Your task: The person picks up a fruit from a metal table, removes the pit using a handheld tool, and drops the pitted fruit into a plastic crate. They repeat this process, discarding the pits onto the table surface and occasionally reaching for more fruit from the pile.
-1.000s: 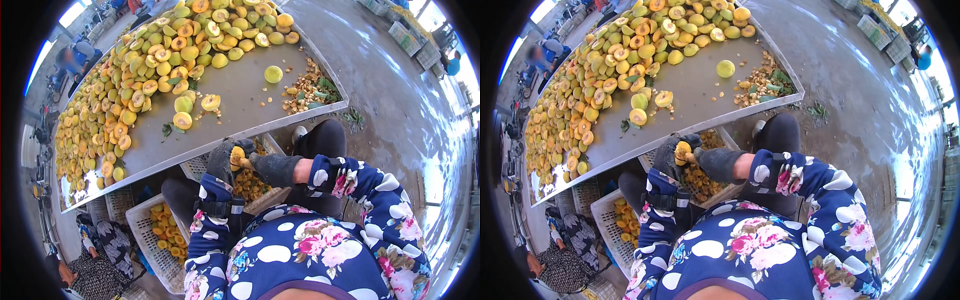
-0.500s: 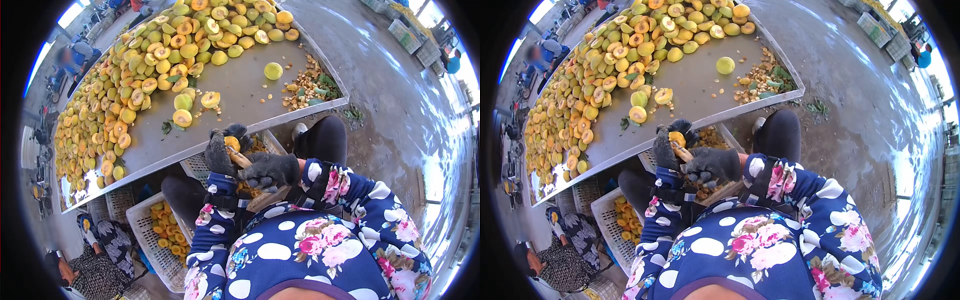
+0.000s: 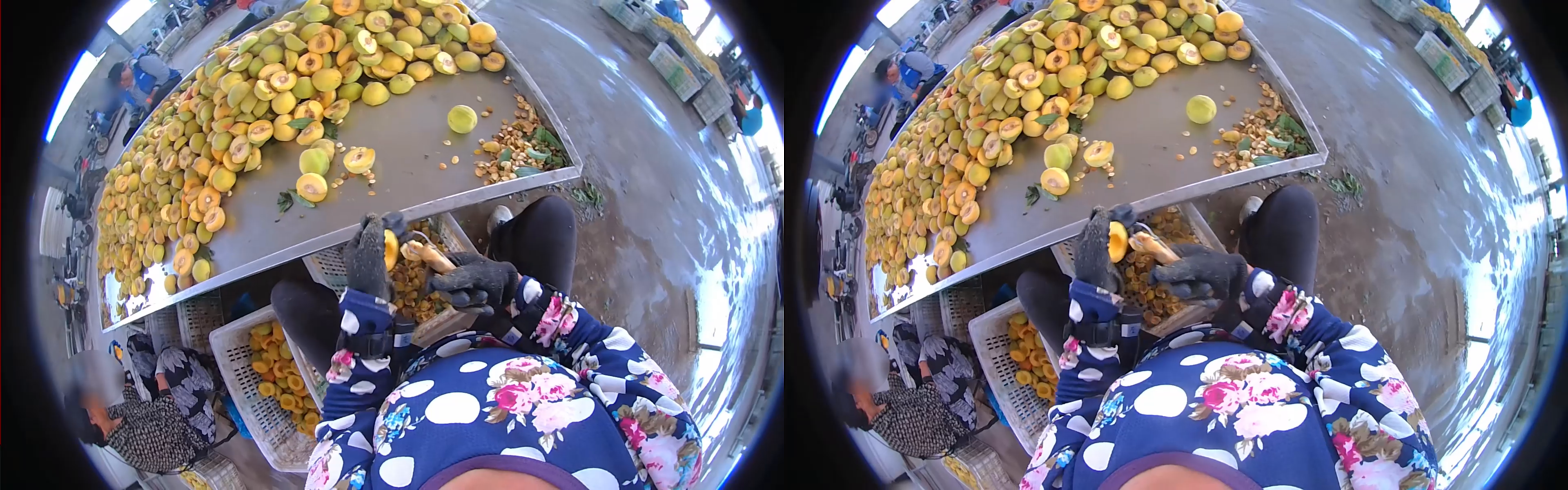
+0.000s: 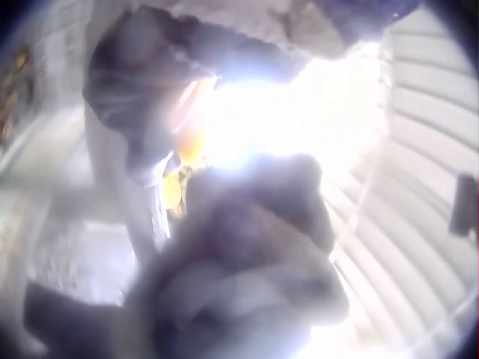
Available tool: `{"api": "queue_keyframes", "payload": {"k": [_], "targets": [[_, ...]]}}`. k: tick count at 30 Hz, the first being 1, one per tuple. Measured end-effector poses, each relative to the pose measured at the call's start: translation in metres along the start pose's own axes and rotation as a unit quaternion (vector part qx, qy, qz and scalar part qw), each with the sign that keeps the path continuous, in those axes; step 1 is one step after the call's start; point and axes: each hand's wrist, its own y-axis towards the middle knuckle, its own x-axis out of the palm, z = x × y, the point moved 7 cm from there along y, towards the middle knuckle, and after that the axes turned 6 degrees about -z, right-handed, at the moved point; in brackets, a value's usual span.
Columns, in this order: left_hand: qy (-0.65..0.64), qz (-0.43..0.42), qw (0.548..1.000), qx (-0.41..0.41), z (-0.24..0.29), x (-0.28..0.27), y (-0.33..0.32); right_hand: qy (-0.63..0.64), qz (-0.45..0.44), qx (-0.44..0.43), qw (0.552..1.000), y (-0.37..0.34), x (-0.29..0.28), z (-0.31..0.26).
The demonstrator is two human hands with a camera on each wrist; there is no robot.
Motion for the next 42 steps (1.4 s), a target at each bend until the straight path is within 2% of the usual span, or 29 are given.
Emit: {"api": "queue_keyframes", "payload": {"k": [1,2,3,4,5,6,8,9,10,11,13,14,17,19,21,23,24,26,28,29,31,32,33,34,35,37,38,40,42], "targets": [[-0.162,0.043,0.984,-0.056,-0.007,-0.019,-0.003,0.031,-0.005,0.015,0.999,0.003,-0.013,0.013],[-0.320,0.082,0.938,-0.108,-0.013,-0.037,-0.009,-0.066,0.043,0.039,0.996,0.011,-0.031,0.031],[-0.350,0.100,0.926,-0.099,-0.002,-0.063,-0.019,-0.162,0.092,0.062,0.981,0.017,-0.047,0.050],[-0.380,0.117,0.913,-0.091,0.002,-0.091,-0.033,-0.415,0.119,0.080,0.898,0.021,-0.061,0.064],[-0.361,0.145,0.917,-0.086,-0.007,-0.126,-0.051,-0.638,0.139,0.091,0.752,0.025,-0.069,0.070],[-0.339,0.171,0.921,-0.082,-0.015,-0.162,-0.070,-0.626,0.090,0.195,0.750,0.028,-0.077,0.088],[-0.153,0.237,0.912,-0.299,-0.029,-0.218,-0.111,-0.597,0.038,0.171,0.783,0.029,-0.063,0.085],[0.100,0.187,0.925,-0.315,-0.059,-0.251,-0.138,-0.598,0.033,0.166,0.783,0.031,-0.069,0.096],[0.345,0.123,0.877,-0.312,-0.085,-0.268,-0.155,-0.641,0.036,0.091,0.761,0.037,-0.073,0.104],[0.349,0.127,0.874,-0.313,-0.073,-0.266,-0.150,-0.679,0.039,0.014,0.733,0.042,-0.072,0.103],[0.453,0.079,0.860,-0.223,-0.025,-0.235,-0.105,-0.660,0.043,0.076,0.746,0.050,-0.073,0.100],[0.356,0.068,0.903,-0.230,-0.024,-0.224,-0.086,-0.637,0.050,0.145,0.755,0.049,-0.076,0.102],[0.101,0.109,0.968,-0.202,-0.063,-0.200,-0.029,-0.626,0.053,0.139,0.766,0.042,-0.066,0.092],[0.239,0.052,0.962,-0.122,-0.013,-0.164,0.033,-0.601,0.068,0.137,0.785,0.033,-0.056,0.073],[0.262,0.049,0.963,0.037,-0.014,-0.136,0.079,-0.607,0.074,0.122,0.782,0.035,-0.061,0.073],[0.214,-0.001,0.973,-0.082,-0.005,-0.103,0.124,-0.619,0.075,0.093,0.777,0.037,-0.069,0.080],[0.198,-0.012,0.978,-0.062,-0.034,-0.091,0.143,-0.617,0.080,0.094,0.777,0.035,-0.069,0.077],[0.197,-0.002,0.974,-0.113,-0.092,-0.063,0.165,-0.614,0.071,0.101,0.779,0.034,-0.063,0.071],[0.492,-0.076,0.865,0.064,-0.162,-0.015,0.176,-0.601,0.081,0.115,0.787,0.037,-0.069,0.079],[0.490,-0.077,0.866,0.066,-0.129,-0.014,0.178,-0.614,0.070,0.103,0.780,0.037,-0.068,0.078],[0.236,-0.198,0.946,-0.105,-0.093,-0.009,0.173,-0.622,0.061,0.093,0.775,0.037,-0.067,0.078],[0.235,-0.201,0.945,-0.105,-0.090,-0.009,0.168,-0.596,0.071,0.097,0.794,0.036,-0.068,0.078],[-0.052,-0.161,0.966,-0.196,-0.096,-0.012,0.159,-0.571,0.080,0.100,0.811,0.036,-0.069,0.075],[-0.334,-0.104,0.898,-0.268,-0.099,-0.011,0.149,-0.571,0.081,0.099,0.811,0.035,-0.068,0.069],[-0.396,-0.083,0.863,-0.301,-0.084,-0.017,0.140,-0.471,0.095,0.100,0.872,0.031,-0.064,0.057],[-0.520,-0.136,0.805,-0.251,-0.053,-0.020,0.125,-0.277,0.115,0.065,0.952,0.015,-0.045,0.026],[-0.603,-0.141,0.754,-0.218,-0.028,-0.021,0.115,-0.278,0.112,0.066,0.952,0.007,-0.035,0.013],[-0.714,-0.044,0.653,-0.249,-0.017,-0.023,0.086,-0.232,0.142,-0.004,0.962,-0.007,-0.022,-0.018],[-0.746,-0.038,0.621,-0.236,0.007,-0.021,0.066,-0.255,0.138,-0.032,0.956,-0.012,-0.010,-0.036]]}}
